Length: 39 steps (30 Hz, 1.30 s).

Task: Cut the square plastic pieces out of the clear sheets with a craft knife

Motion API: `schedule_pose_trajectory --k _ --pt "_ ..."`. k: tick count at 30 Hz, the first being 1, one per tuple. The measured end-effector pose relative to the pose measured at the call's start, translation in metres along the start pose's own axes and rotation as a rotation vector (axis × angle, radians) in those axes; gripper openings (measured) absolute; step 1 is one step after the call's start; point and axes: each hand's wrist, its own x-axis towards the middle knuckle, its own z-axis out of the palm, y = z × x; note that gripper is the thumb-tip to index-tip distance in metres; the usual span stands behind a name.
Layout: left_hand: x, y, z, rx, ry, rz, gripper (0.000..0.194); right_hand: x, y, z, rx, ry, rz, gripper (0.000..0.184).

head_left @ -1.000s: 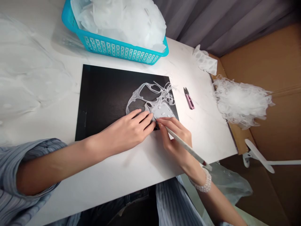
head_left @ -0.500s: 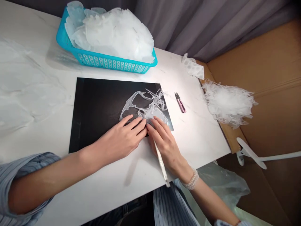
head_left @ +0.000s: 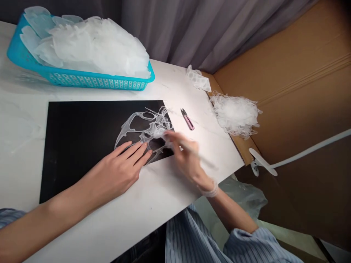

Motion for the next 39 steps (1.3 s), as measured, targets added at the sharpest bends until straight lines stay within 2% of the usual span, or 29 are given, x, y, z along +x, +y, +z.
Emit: schedule_pose_trajectory --k 2,4,6,8,9,10,12,14,17,19,21,23,24,27,30,34,39 --pt "-0.001 0.001 0.001 0.002 -0.026 0.009 0.048 0.005 0.033 -0.043 0.168 0.274 0.210 0.032" --pt "-0.001 0.003 0.001 0.002 -0.037 0.008 0.048 0.004 0.067 -0.095 0.192 0.345 0.258 0.032" --pt "0.000 0.005 0.002 -0.009 -0.038 -0.008 0.047 -0.004 0.091 -0.141 0.241 0.371 0.287 0.022" --pt "0.002 0.004 0.000 -0.044 -0.033 -0.027 0.045 -0.016 0.100 -0.167 0.278 0.393 0.296 0.018" --pt "0.003 0.002 -0.001 -0.068 -0.031 -0.036 0.044 -0.022 0.099 -0.171 0.297 0.390 0.307 0.016" --pt "0.004 -0.002 -0.003 -0.090 -0.028 -0.045 0.042 -0.027 0.094 -0.169 0.314 0.381 0.322 0.016" --pt "0.005 -0.015 -0.006 -0.105 -0.008 -0.081 0.040 -0.033 0.076 -0.150 0.347 0.339 0.356 0.019" --pt "0.004 -0.030 -0.011 -0.069 0.040 -0.165 0.037 -0.030 0.052 -0.122 0.418 0.281 0.397 0.021" --pt "0.004 -0.042 -0.024 -0.081 0.146 -0.347 0.032 -0.014 0.012 -0.081 0.678 0.155 0.502 0.021" --pt "0.008 -0.038 -0.036 -0.267 0.165 -0.456 0.030 -0.004 -0.013 -0.063 0.806 0.085 0.537 0.020" --pt "0.014 -0.026 -0.049 -0.603 0.087 -0.526 0.031 0.002 -0.032 -0.051 0.864 0.040 0.550 0.019" --pt "0.020 -0.014 -0.060 -0.955 -0.014 -0.539 0.034 0.004 -0.045 -0.044 0.845 -0.003 0.546 0.022" --pt "0.022 -0.010 -0.063 -1.098 -0.028 -0.541 0.034 0.004 -0.050 -0.041 0.819 -0.023 0.538 0.024" --pt "0.023 -0.008 -0.069 -1.363 0.022 -0.585 0.031 0.003 -0.056 -0.033 0.791 -0.052 0.538 0.027" --pt "0.021 -0.012 -0.071 -1.465 0.031 -0.652 0.028 0.003 -0.059 -0.031 0.888 -0.027 0.593 0.022" --pt "0.021 -0.016 -0.072 -1.528 -0.058 -0.731 0.028 0.003 -0.063 -0.034 1.050 -0.008 0.704 0.015" --pt "0.022 -0.017 -0.072 -1.604 -0.143 -0.810 0.035 0.001 -0.065 -0.039 1.226 -0.088 0.788 0.015"
